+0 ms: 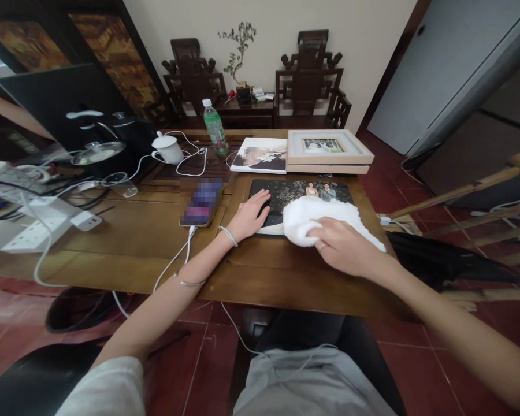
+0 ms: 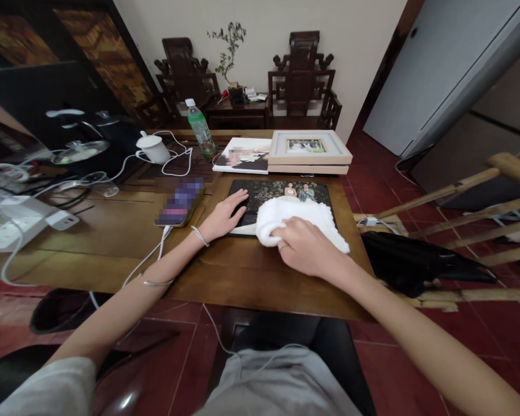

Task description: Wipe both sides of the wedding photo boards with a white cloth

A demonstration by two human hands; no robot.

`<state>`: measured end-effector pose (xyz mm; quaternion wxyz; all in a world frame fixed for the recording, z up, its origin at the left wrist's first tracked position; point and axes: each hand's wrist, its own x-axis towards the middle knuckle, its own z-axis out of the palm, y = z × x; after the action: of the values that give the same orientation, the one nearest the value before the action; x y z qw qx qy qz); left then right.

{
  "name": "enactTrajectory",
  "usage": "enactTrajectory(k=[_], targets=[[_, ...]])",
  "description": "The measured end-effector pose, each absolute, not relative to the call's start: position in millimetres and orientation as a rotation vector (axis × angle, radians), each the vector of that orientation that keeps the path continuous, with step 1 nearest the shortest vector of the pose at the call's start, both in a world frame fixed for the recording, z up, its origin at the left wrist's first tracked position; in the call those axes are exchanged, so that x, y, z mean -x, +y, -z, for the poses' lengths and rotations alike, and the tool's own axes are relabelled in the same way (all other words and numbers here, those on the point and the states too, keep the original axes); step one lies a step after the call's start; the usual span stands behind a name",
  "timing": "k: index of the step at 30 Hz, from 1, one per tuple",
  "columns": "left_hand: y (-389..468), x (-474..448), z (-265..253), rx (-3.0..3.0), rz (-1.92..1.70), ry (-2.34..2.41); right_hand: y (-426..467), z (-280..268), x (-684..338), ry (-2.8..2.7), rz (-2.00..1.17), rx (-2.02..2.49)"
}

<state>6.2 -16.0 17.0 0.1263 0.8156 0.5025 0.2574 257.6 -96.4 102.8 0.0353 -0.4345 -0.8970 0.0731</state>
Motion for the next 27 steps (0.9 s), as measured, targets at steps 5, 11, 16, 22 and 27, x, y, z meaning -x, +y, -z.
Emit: enactTrajectory(k=[5, 11, 16, 22, 27], targets=[[-15, -5, -16, -2.376, -0.757, 1.451, -21, -101, -246, -2.694, -0.265, 1.256], [-14, -4, -15, -2.387, -0.76, 1.438, 32, -76, -228, -2.659, -0.17, 1.344], [-14, -4, -14, -2.373, -0.766, 1.433, -2, -65, -220, -2.736, -0.06, 1.321], [-14, -6, -14, -2.359, -0.777, 1.427, -95, -70, -226, -2.791, -0.134, 1.254], [-13, -5, -14, -2.358, -0.792, 1.427, -131, -81, -232, -2.755, -0.255, 1.199]])
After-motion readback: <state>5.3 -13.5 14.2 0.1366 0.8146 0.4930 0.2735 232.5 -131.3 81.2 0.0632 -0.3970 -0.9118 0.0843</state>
